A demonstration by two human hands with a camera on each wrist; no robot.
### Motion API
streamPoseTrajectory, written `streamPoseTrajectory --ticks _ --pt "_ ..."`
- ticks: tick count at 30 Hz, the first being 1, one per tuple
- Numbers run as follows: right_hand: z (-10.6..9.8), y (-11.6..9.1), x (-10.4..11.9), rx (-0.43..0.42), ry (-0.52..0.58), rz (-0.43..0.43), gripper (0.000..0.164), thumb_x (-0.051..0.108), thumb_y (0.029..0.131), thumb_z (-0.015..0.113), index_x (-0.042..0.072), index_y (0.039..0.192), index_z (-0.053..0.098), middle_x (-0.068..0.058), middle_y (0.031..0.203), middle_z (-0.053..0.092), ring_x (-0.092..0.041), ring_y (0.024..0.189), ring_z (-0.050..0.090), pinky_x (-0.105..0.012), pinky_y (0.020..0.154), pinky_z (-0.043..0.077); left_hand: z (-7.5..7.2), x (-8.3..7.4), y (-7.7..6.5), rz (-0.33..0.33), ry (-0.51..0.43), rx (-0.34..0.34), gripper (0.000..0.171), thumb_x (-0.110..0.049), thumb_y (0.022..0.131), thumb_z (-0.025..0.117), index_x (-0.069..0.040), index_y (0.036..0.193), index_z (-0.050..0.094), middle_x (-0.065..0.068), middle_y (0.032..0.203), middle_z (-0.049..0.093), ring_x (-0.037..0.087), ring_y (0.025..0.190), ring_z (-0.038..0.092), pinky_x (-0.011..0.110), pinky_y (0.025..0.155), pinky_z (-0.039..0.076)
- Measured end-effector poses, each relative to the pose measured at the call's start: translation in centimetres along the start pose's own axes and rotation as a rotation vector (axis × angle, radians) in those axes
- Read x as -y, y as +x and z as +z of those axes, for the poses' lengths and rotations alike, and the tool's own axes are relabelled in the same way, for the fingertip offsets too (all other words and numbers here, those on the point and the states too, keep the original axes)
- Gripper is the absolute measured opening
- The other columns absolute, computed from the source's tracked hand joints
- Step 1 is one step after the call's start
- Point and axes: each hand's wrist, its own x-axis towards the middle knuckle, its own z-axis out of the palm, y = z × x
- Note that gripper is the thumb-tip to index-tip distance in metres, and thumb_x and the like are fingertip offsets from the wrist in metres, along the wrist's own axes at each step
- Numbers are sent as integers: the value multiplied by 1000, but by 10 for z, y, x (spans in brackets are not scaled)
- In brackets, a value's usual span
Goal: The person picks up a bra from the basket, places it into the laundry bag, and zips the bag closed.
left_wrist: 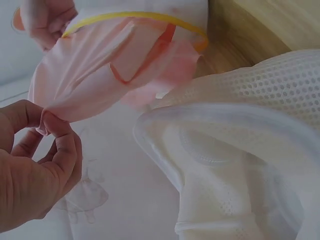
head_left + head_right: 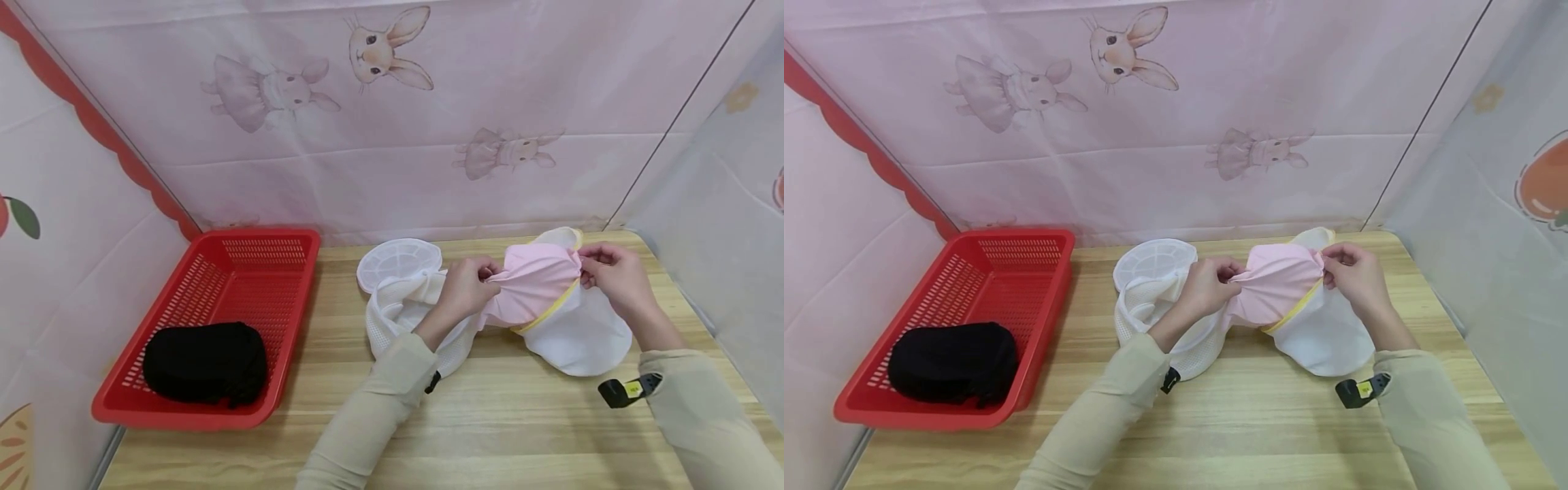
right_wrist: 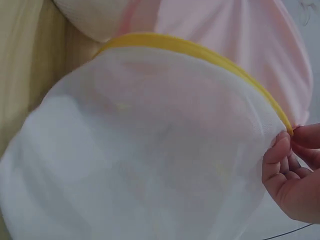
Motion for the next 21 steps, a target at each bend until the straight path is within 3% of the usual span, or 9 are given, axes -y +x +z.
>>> streamPoseTrajectory --ticks 3,9,14,21 --pt "-1 1 2 -15 3 -17 5 6 88 57 4 92 60 5 71 59 -8 54 55 -21 50 50 1 0 0 -5 8 -26 12 -3 72 67 -12 79 68 -4 69 61 5 62 48 15 58 37" --pt "7 -9 28 17 -147 -65 15 1 90 52 -11 98 55 3 70 56 -8 53 52 -21 48 49 -1 0 1 -9 13 -32 12 -3 73 66 -12 80 69 -4 69 60 5 63 47 15 58 36" --pt "13 -11 44 14 -246 -95 15 -3 88 52 -13 98 57 -5 70 56 -6 51 49 -20 45 45 -4 -2 1 20 32 -52 11 -1 72 65 -11 77 68 -5 65 57 5 59 44 14 55 34" --pt "19 -12 57 10 -295 -129 14 -2 86 53 -12 94 60 -8 66 57 -4 49 49 -19 43 44 -8 -8 2 86 158 -62 12 -5 73 67 -13 80 70 -8 63 56 5 61 45 15 63 33"
